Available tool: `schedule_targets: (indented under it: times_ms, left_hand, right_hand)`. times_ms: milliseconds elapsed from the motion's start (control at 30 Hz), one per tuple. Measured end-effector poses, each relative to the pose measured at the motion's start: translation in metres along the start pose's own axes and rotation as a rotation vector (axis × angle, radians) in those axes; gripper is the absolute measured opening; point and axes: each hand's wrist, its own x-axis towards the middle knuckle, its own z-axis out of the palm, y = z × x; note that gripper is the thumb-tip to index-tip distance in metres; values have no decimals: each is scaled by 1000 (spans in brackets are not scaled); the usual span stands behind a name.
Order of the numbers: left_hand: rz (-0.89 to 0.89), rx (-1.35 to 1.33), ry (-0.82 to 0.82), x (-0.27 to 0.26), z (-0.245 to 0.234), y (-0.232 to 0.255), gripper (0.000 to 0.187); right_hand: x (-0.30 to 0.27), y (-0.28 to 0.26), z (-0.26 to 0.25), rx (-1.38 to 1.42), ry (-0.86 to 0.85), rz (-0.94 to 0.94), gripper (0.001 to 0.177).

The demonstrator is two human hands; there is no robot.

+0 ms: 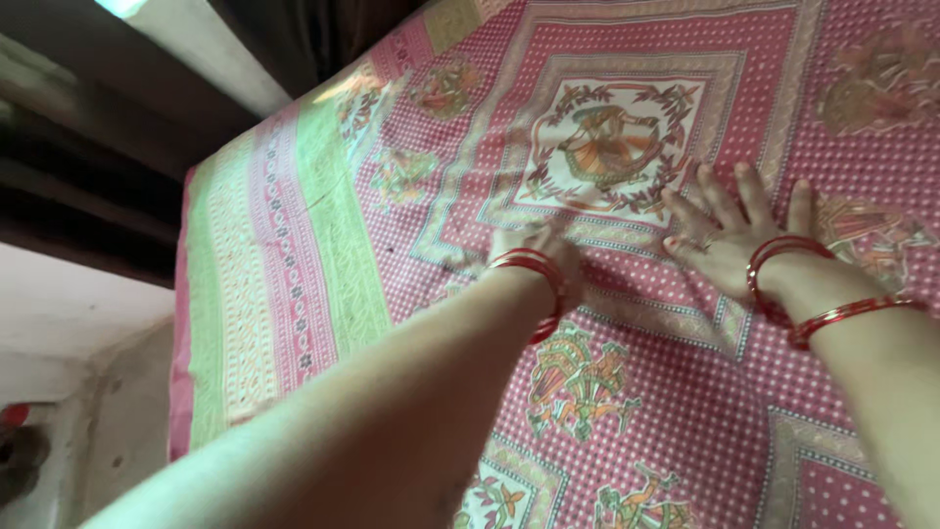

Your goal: The person smooths a large patterned textile with both hands, pressing and flattening the surface across multiple sections. The hands move systematically over the fabric, adjusting folds and ensuring the material lies flat.

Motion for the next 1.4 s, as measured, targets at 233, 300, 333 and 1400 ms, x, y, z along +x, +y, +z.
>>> schedule_targets:
  times_ms: [233, 300, 333, 1400]
  left_hand:
    - [364, -292, 579, 89, -38, 81, 63]
    - [404, -443, 646, 111, -45, 94, 71]
    - [395, -333, 567, 119, -50, 98, 78]
    - [634, 227, 179, 112, -177, 88, 58]
  right_hand:
    - [2, -4, -9, -173, -226, 53, 69]
    - [4, -2, -10, -221, -175, 49, 74]
    - [5, 0, -11, -179, -222, 59, 74]
    - [-37, 62, -12, 200, -271, 372, 67]
